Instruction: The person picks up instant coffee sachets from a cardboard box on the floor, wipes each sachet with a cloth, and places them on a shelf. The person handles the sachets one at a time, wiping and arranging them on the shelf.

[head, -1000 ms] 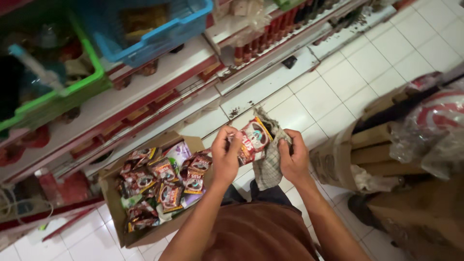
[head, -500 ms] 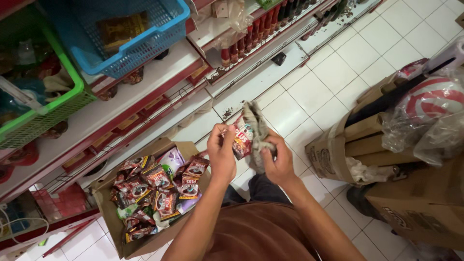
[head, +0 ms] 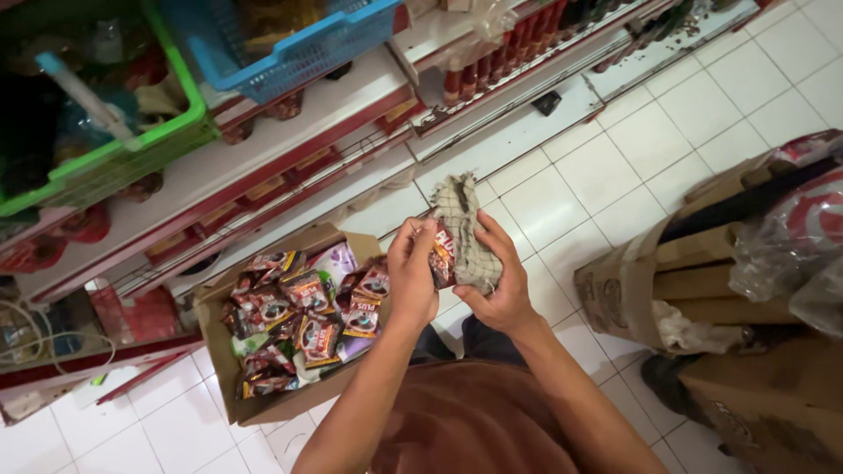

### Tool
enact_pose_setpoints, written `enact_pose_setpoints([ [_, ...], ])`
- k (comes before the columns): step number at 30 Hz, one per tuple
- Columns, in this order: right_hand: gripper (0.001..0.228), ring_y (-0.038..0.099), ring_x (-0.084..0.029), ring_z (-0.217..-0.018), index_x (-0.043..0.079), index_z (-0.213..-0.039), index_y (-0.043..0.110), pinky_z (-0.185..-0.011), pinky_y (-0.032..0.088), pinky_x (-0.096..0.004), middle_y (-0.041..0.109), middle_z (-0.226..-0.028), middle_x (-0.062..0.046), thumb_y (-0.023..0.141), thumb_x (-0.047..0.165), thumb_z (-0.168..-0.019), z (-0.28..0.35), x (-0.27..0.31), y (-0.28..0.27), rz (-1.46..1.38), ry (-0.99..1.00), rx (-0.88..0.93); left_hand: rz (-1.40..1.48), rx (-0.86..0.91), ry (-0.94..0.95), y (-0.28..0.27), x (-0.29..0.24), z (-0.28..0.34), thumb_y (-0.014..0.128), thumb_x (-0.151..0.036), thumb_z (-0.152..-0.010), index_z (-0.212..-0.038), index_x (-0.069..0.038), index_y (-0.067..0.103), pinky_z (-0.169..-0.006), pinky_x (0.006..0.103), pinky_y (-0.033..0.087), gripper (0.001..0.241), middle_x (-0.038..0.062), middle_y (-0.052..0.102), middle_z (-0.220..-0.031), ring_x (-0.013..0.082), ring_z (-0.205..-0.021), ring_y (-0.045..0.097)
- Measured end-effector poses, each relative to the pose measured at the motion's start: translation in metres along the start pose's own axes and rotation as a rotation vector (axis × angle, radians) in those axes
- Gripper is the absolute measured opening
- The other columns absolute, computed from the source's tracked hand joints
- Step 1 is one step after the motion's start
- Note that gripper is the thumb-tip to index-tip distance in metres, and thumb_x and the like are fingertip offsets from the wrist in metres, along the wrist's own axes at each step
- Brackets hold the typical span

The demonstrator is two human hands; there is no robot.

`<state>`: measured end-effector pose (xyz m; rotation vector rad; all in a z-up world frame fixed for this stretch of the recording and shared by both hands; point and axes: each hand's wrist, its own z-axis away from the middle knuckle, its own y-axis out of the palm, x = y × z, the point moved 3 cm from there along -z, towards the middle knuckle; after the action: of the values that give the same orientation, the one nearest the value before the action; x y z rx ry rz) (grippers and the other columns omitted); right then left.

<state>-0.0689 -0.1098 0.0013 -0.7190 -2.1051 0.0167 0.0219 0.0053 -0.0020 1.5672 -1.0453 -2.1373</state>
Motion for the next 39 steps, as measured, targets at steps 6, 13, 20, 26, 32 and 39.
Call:
enact_pose_setpoints([
  [6,0.076,0.069,-0.024,-0.116,-0.002,-0.145,0.048,-0.101,0.055,-0.037,0.070,-0.131,-0.016,0.085,0.020,-0.083,0.022,-0.025,0.019,-0.054,0.350,-0.081,0.202,-0.056,0.059,-0.005,-0.023,0.009,0.060,-0.017,-0.105,-0.090,-0.008,0.056,-0.069,0.0272,0.052,0.018,0.000,0.059,-0.082,0.0086,-0.074,0.060],
  [13,0.046,0.072,-0.026,-0.108,0.009,-0.119,0.067,-0.092,0.055,-0.037,0.074,-0.117,-0.008,0.083,0.013,-0.076,0.027,-0.052,0.043,0.506,0.003,-0.020,0.260,-0.275,-0.141,0.012,-0.023,0.026,0.056,-0.019,-0.098,-0.103,-0.008,0.064,-0.075,0.0303,0.057,0.014,0.002,0.068,-0.095,0.0111,-0.083,0.069],
  [20,0.048,0.071,-0.028,-0.107,-0.001,-0.124,0.063,-0.094,0.055,-0.036,0.072,-0.117,-0.016,0.080,0.008,-0.080,0.021,-0.052,0.046,0.102,0.189,-0.089,0.299,-0.028,0.027,-0.008,-0.011,0.019,0.058,-0.015,-0.107,-0.101,-0.007,0.060,-0.077,0.0298,0.055,0.010,0.004,0.066,-0.094,0.0113,-0.084,0.066],
  [26,0.036,0.071,-0.022,-0.091,0.002,-0.122,0.064,-0.083,0.056,-0.030,0.075,-0.103,-0.013,0.076,0.007,-0.088,-0.007,-0.059,0.002,0.084,0.384,-0.117,0.004,0.131,0.025,-0.085,-0.006,0.008,0.063,-0.014,-0.116,-0.099,-0.003,0.058,-0.079,0.0312,0.051,0.021,0.005,0.063,-0.096,0.0116,-0.086,0.060],
  [32,0.052,0.068,-0.031,-0.099,0.000,-0.120,0.058,-0.087,0.056,-0.035,0.065,-0.116,-0.018,0.086,0.011,-0.078,-0.029,-0.020,-0.006,0.184,-0.023,0.038,-0.055,0.232,-0.345,-0.111,0.010,-0.003,0.054,-0.050,-0.100,-0.140,-0.002,0.054,-0.099,0.0363,0.058,0.062,0.014,0.069,-0.124,0.0219,-0.112,0.070],
  [39,0.070,0.040,-0.040,-0.149,0.004,-0.136,0.052,-0.120,0.036,-0.049,0.042,-0.160,-0.017,0.081,0.006,-0.072,-0.032,0.027,0.019,0.149,-0.039,0.655,-0.150,0.244,-0.426,-0.110,-0.002,-0.009,0.065,-0.006,-0.073,-0.163,-0.016,0.027,-0.077,0.0381,0.051,0.098,0.016,0.060,-0.141,0.0287,-0.115,0.064],
])
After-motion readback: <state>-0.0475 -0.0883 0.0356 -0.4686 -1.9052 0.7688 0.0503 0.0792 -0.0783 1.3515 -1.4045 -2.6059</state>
